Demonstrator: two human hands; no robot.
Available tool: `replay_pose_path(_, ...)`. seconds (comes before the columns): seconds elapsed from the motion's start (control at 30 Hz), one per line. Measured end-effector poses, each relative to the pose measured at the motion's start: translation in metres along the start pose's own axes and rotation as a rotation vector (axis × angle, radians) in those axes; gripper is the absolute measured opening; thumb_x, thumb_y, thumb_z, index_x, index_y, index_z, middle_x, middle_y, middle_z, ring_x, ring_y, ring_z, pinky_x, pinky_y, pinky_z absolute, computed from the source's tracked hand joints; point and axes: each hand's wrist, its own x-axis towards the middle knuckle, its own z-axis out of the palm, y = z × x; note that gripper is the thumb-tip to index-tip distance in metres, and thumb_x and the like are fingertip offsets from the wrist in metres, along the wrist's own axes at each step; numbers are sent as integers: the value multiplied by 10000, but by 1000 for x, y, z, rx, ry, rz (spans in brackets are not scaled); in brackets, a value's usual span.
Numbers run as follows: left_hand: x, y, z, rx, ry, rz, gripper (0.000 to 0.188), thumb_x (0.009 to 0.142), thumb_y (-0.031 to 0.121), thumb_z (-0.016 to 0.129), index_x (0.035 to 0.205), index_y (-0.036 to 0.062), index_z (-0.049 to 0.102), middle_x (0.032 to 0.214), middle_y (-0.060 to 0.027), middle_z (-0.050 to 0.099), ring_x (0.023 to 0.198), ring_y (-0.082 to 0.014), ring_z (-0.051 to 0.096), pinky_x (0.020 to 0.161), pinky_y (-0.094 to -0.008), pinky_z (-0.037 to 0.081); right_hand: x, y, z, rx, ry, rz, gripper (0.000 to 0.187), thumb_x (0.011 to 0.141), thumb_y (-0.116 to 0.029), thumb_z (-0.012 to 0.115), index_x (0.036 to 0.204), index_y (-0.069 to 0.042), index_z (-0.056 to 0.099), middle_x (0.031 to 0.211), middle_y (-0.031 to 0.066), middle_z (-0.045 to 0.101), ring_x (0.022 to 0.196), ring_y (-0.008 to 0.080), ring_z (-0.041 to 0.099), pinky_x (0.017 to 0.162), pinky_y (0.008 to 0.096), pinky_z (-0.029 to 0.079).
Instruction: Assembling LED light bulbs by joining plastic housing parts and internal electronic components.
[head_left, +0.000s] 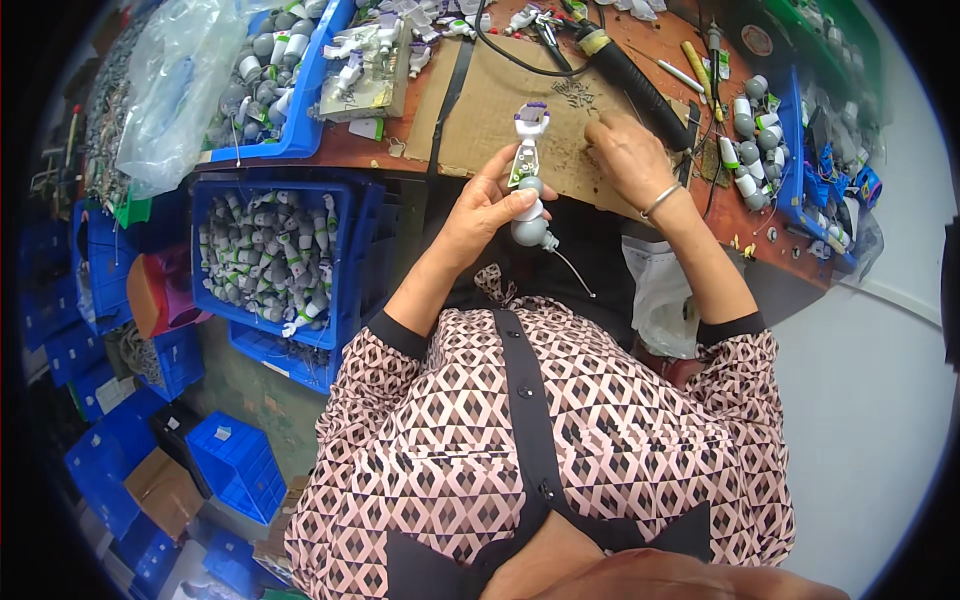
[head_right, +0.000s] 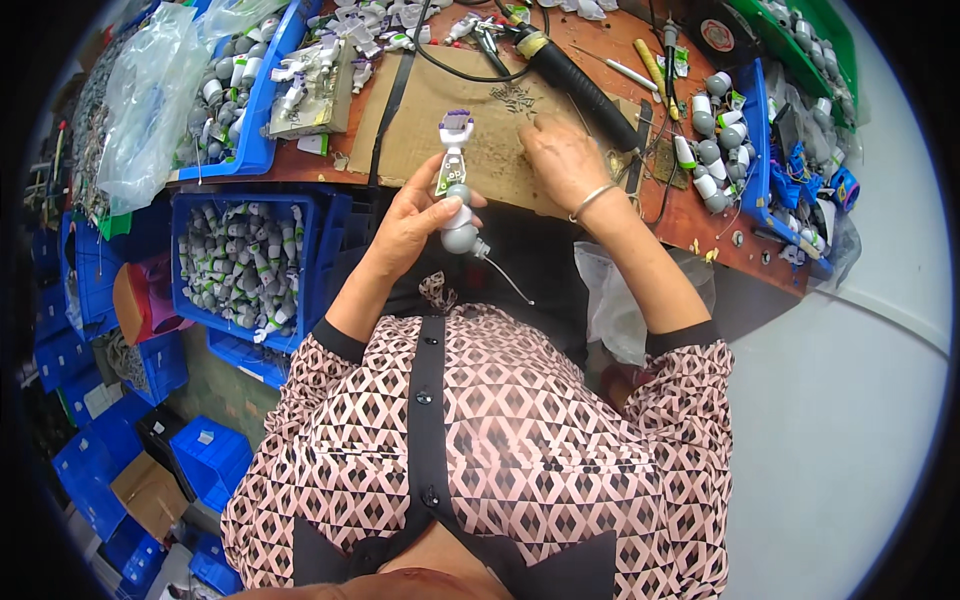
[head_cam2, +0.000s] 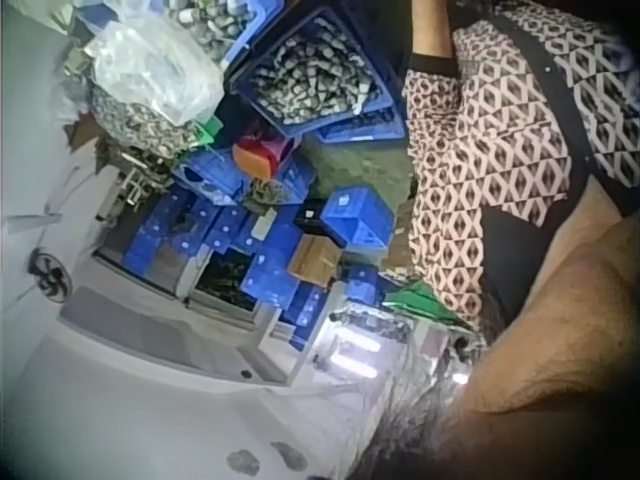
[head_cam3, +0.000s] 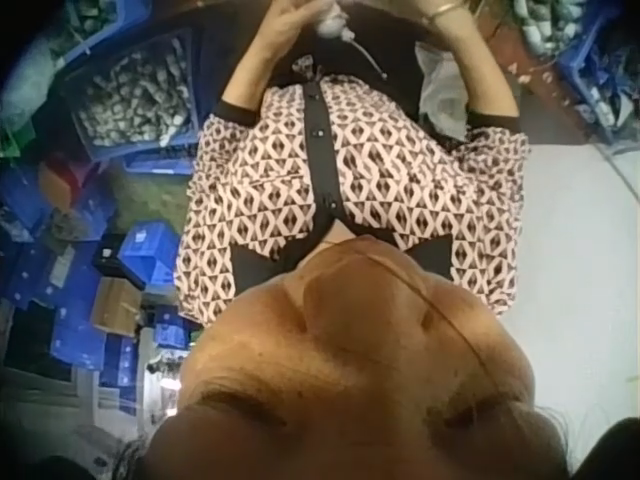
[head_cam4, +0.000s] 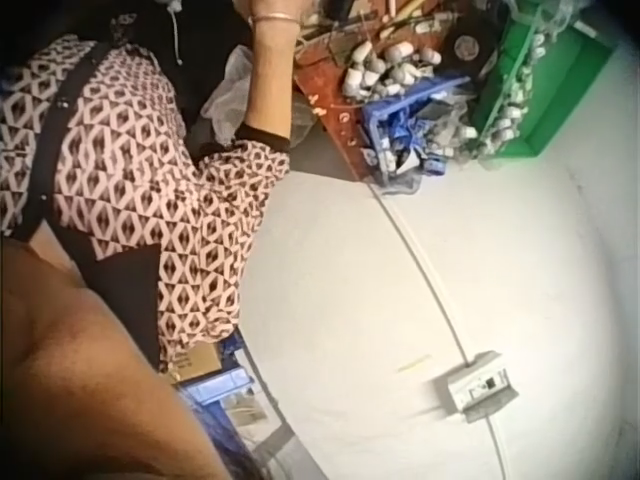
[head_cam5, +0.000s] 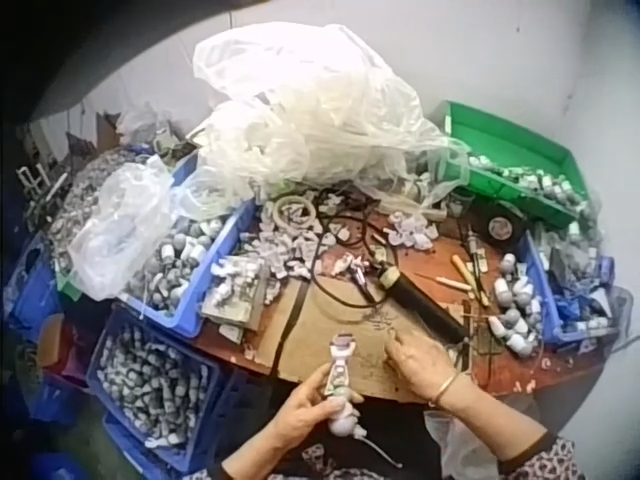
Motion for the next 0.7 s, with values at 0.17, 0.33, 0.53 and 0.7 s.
replay_pose_path(0.17, -2, -4, -4, -28, 10, 13, 674, 886, 172, 609, 1425, 44, 226, 1017, -144, 625, 825, -179, 637, 775, -308, 507, -4, 11, -17, 98, 46, -21, 240, 744, -110, 645, 963, -55, 562, 881, 123, 530, 867, 318, 552, 743, 400, 463)
replay_pose_path(0.33, 1, -5, -7, -62, 7, 3, 678, 884, 173, 612, 1425, 45, 224, 1018, -145, 627, 820, -178, 640, 774, -309, 507, -12, 8, -18, 86, -88, -35, 227, 749, -62, 617, 966, -57, 551, 892, 114, 534, 901, 308, 545, 749, 387, 466)
replay_pose_path(0.53, 1, -6, -3, -47, -12, -1, 675, 887, 181, 612, 1424, 44, 227, 1013, -149, 630, 828, -177, 640, 775, -301, 507, -7, -7, -19, -191, -7, -83, 141, 767, -86, 615, 882, -47, 544, 844, 109, 530, 814, 304, 563, 706, 385, 481)
replay_pose_path(0.7, -2, -6, -4, -24, -22, 31, 681, 886, 162, 618, 1427, 45, 222, 1064, -148, 610, 891, -167, 624, 809, -300, 504, -4, -16, -23, 606, -110, 156, 185, 846, -172, 629, 953, -29, 579, 864, 36, 584, 783, 172, 584, 656, 299, 485)
